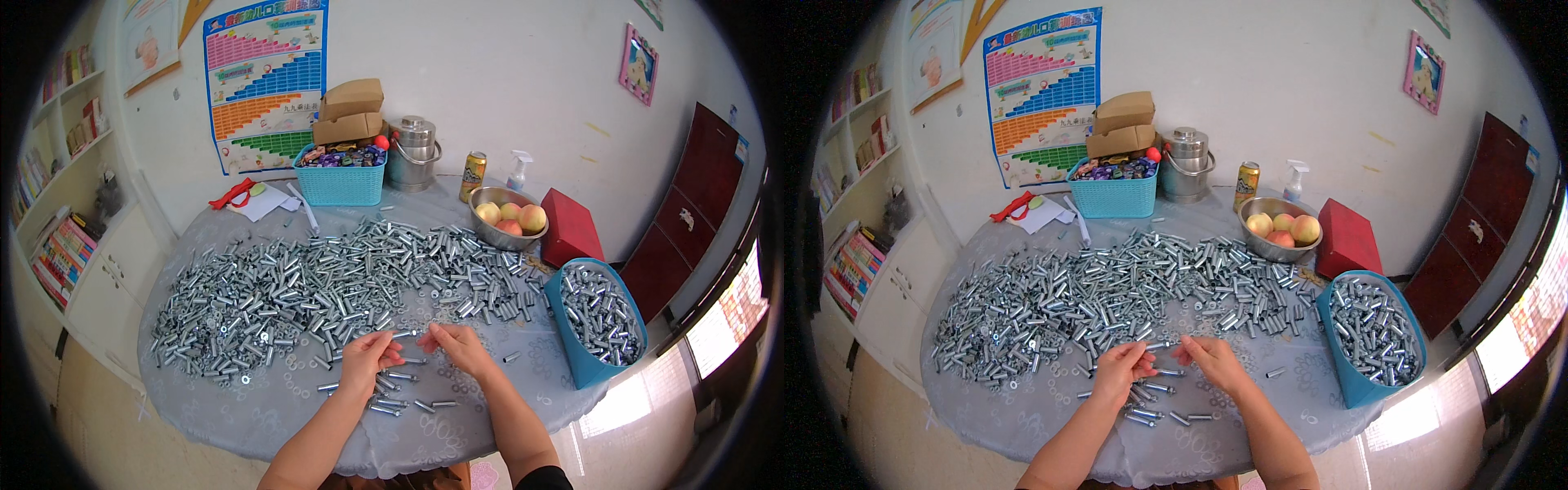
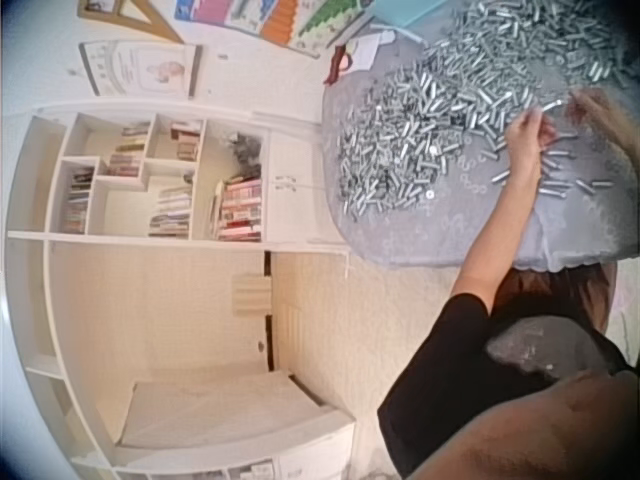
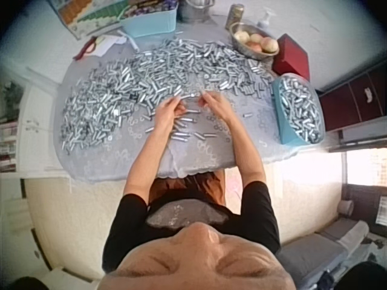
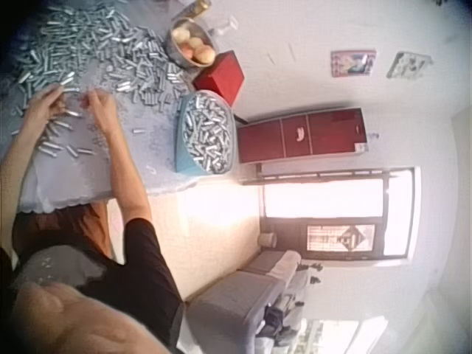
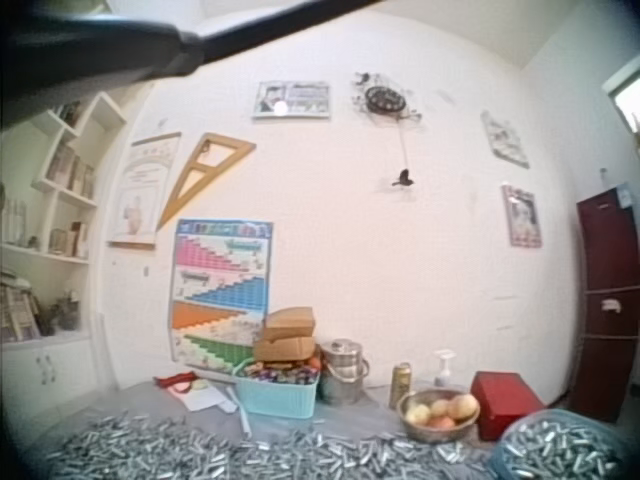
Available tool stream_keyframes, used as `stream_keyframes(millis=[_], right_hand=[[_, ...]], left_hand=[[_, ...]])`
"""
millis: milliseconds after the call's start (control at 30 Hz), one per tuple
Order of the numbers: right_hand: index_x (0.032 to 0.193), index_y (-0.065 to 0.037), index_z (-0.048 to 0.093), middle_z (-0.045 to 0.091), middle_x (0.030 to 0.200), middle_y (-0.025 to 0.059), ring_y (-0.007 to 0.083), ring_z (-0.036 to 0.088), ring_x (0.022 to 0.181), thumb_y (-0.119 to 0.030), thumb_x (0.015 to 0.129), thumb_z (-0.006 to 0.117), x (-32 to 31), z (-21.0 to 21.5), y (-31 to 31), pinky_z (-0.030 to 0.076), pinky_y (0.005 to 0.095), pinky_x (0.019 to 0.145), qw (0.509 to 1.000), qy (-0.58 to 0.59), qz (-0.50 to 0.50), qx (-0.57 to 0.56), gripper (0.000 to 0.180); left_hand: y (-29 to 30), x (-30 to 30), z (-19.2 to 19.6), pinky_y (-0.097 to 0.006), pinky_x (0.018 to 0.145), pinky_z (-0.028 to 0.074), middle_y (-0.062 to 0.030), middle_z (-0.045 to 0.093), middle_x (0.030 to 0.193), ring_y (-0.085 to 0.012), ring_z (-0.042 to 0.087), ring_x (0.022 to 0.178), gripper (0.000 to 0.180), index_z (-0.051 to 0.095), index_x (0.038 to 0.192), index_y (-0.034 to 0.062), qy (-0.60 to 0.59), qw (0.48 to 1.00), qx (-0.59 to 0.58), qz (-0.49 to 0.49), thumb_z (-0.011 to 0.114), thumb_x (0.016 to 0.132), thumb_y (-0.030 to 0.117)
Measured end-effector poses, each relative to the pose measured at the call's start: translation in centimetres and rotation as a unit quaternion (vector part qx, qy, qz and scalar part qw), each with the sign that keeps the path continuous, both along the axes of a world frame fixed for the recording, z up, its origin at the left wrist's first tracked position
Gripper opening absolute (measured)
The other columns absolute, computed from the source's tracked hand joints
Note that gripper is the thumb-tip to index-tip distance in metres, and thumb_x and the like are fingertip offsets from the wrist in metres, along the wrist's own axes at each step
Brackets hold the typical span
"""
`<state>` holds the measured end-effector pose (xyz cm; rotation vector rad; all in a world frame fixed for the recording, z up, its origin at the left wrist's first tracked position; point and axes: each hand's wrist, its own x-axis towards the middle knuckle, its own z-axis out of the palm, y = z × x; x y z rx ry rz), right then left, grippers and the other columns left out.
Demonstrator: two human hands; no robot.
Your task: The person sits at a table covered with a large pile of metal bolts and washers. They repeatedly pick up a bolt and a washer, slide the washer onto the bolt, and place the assembled fastener into a blue plastic bin on the right. The process is continuous and repetitive throughout the clip.
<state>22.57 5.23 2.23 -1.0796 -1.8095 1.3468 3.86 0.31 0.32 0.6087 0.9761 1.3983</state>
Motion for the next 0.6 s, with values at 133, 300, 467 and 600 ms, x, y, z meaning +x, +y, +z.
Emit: stream_keyframes(millis=[133, 300, 467, 600], right_hand=[[0.085, 0.004, 0.065, 0.062, 0.074, 0.0060, 0.0132, 0.056, 0.072, -0.030, 0.093, 0.046, -0.6, 0.2, -0.5, 0.046, 0.0268, 0.070, 0.998, 0.046, -0.015, 0.029, 0.039], [0.088, 0.000, 0.066, 0.064, 0.076, 0.0070, 0.0137, 0.057, 0.071, -0.027, 0.091, 0.052, 0.7, -0.8, 0.8, 0.046, 0.0261, 0.068, 0.999, 0.022, -0.045, 0.006, 0.030], [0.082, -0.005, 0.065, 0.063, 0.077, 0.0116, 0.0241, 0.060, 0.071, -0.017, 0.078, 0.062, 4.8, -2.1, 3.4, 0.047, 0.0337, 0.066, 0.886, -0.150, -0.348, 0.268, 0.012], [0.079, -0.007, 0.060, 0.061, 0.080, 0.0107, 0.0302, 0.059, 0.077, -0.014, 0.070, 0.067, 6.3, -3.1, 3.9, 0.046, 0.0402, 0.067, 0.831, -0.331, -0.372, 0.249, 0.014]], left_hand=[[-0.1, 0.0, 0.1, -0.031, 0.061, 0.056, -0.0111, 0.062, 0.080, -0.0132, 0.059, 0.063, 0.019, 0.059, 0.097, -0.0053, 0.014, 1.000, 0.005, 0.008, 0.056, 0.088, 0.012], [0.1, -0.4, 0.2, -0.031, 0.063, 0.056, -0.0143, 0.063, 0.083, -0.0151, 0.061, 0.065, 0.018, 0.060, 0.098, -0.0056, 0.028, 0.998, 0.033, 0.040, 0.054, 0.088, 0.008], [0.1, -1.1, 0.6, -0.025, 0.063, 0.052, -0.0099, 0.064, 0.084, -0.0129, 0.060, 0.070, 0.015, 0.063, 0.097, -0.0011, 0.194, 0.975, 0.101, -0.028, 0.059, 0.083, 0.004], [-0.8, -0.4, 0.2, -0.022, 0.060, 0.046, -0.0054, 0.064, 0.085, -0.0105, 0.059, 0.068, 0.012, 0.067, 0.090, 0.0029, 0.420, 0.884, 0.165, -0.121, 0.064, 0.078, 0.002]])
